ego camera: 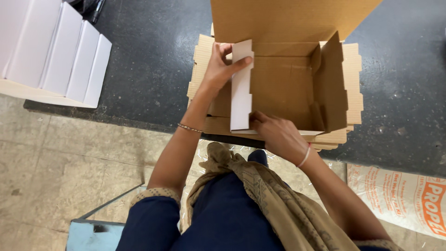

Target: The person folds flat white cardboard box blanks into open boxes, pressing the side panels and tabs into shape, and stacks the finished boxes on the workbench. At the start they unwrap a round light fixture from plastic film before beginning box folding.

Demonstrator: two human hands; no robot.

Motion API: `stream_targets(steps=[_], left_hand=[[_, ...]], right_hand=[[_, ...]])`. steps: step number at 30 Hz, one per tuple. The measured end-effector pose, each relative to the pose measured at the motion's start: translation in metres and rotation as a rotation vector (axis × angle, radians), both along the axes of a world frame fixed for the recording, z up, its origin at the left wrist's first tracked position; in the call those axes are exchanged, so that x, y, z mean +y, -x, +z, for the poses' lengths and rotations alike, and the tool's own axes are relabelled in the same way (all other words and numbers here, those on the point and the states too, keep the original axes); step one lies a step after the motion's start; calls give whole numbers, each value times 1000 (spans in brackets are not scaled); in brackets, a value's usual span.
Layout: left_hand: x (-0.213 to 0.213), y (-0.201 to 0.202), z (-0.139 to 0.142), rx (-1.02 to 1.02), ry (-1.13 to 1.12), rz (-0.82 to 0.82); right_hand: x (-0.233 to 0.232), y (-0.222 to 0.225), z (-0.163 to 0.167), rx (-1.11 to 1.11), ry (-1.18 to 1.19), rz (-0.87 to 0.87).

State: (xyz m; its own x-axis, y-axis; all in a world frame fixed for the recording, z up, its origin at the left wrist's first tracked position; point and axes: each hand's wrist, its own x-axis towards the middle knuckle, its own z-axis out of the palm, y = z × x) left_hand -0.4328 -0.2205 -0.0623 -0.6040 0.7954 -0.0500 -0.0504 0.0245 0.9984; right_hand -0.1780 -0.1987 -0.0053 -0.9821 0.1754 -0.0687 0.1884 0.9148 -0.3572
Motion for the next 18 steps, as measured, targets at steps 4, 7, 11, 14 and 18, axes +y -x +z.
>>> stream_targets(steps=[4,7,11,14,18], left_hand=[[12,-8,-18,21,-119,81],[24,-10,-38,210,-217,196],[32,-15,-56,293,-71,337],[36,-25,-60,314,-109,468],[24,-50,-50,430,-71,575]], right_hand=[[-6,-15,-2,76,-21,-203],[-8,-21,1,138,6,-256],[-16,-15,9,244,39,-266],[-31,5,6,318,39,-339],[-35,30,-8,261,-11,-454]])
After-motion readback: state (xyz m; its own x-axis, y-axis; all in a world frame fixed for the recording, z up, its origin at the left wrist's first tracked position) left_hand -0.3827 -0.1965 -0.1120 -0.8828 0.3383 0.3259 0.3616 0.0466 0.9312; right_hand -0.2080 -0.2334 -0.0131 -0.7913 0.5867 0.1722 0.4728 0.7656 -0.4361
